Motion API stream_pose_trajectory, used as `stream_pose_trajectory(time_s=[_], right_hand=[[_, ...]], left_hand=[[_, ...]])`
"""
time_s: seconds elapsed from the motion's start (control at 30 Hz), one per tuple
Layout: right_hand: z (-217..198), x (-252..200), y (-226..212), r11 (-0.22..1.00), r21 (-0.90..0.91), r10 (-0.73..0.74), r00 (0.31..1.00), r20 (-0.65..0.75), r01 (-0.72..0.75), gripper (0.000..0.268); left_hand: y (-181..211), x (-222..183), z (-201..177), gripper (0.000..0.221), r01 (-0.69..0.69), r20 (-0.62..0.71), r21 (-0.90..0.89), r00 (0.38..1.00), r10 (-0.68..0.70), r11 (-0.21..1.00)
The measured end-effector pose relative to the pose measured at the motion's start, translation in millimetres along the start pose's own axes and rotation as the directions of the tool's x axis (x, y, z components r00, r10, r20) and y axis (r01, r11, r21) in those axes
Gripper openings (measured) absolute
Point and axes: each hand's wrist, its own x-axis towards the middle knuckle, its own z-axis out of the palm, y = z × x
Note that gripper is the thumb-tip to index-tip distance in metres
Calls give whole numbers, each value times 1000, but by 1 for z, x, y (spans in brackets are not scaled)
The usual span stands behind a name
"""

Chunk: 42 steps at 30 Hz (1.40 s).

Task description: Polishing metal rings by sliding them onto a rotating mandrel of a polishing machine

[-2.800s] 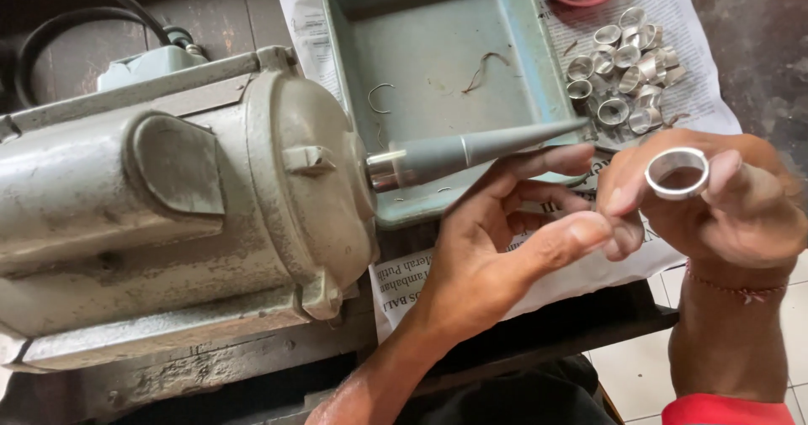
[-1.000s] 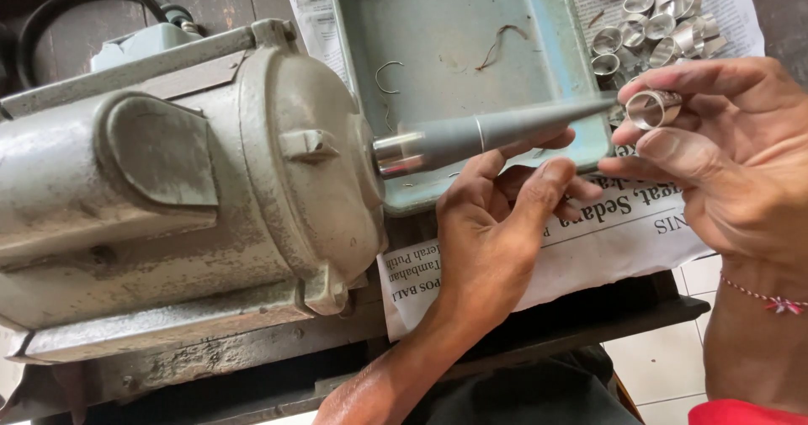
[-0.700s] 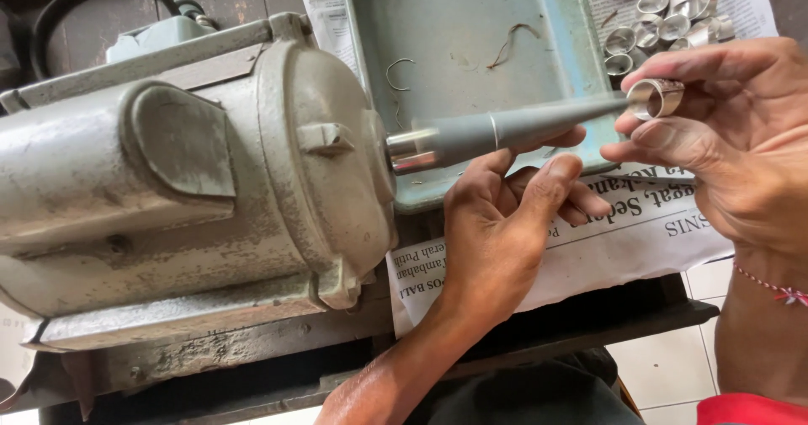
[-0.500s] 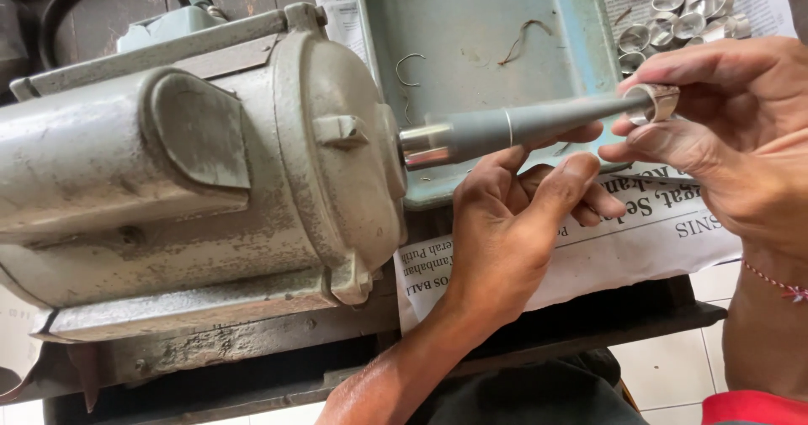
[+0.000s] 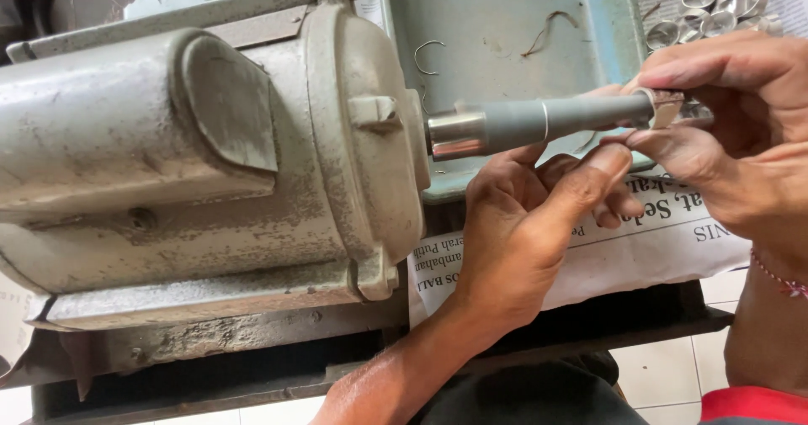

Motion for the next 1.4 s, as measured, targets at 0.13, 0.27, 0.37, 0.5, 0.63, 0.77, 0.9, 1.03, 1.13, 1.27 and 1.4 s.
stream_pose_trajectory(time_s=[0.13,0.27,0.37,0.5,0.63,0.77,0.9,1.03,1.13,1.27,1.4], right_hand=[[-2,5,2,996,11,89,995,35,-90,30],[-1,5,0,993,-22,117,992,41,-116,32],[4,4,-4,988,-64,140,990,24,-138,32],[6,4,-5,985,-64,159,987,12,-158,35],[4,0,11,993,-51,109,994,-14,-110,33],[0,-1,21,997,-16,77,997,27,-77,30],[-2,-1,26,993,-59,-98,991,88,103,29],[-3,0,13,995,-75,69,995,76,-64,26],[-6,2,21,995,-99,-22,995,97,32,24],[-5,9,14,992,-80,-87,984,156,101,27],[1,20,2,989,-133,-40,986,159,61,10]], left_hand=[[2,-1,-1,59,7,40,-48,999,-5,999],[3,-1,-3,58,3,39,-5,999,-2,1000],[5,-1,-5,59,5,46,8,999,-6,1000],[3,-1,-8,59,29,70,-42,997,-26,999],[2,1,-11,61,62,81,-64,995,-56,996],[2,3,-11,62,51,72,-109,996,-44,993],[0,3,-13,61,52,75,-112,996,-44,992],[-3,4,-14,59,56,82,-79,995,-49,995],[-6,4,-13,54,22,83,-160,997,-9,987],[-7,3,-13,55,6,79,-130,997,4,992],[-4,3,-11,52,-19,74,-51,997,22,999]])
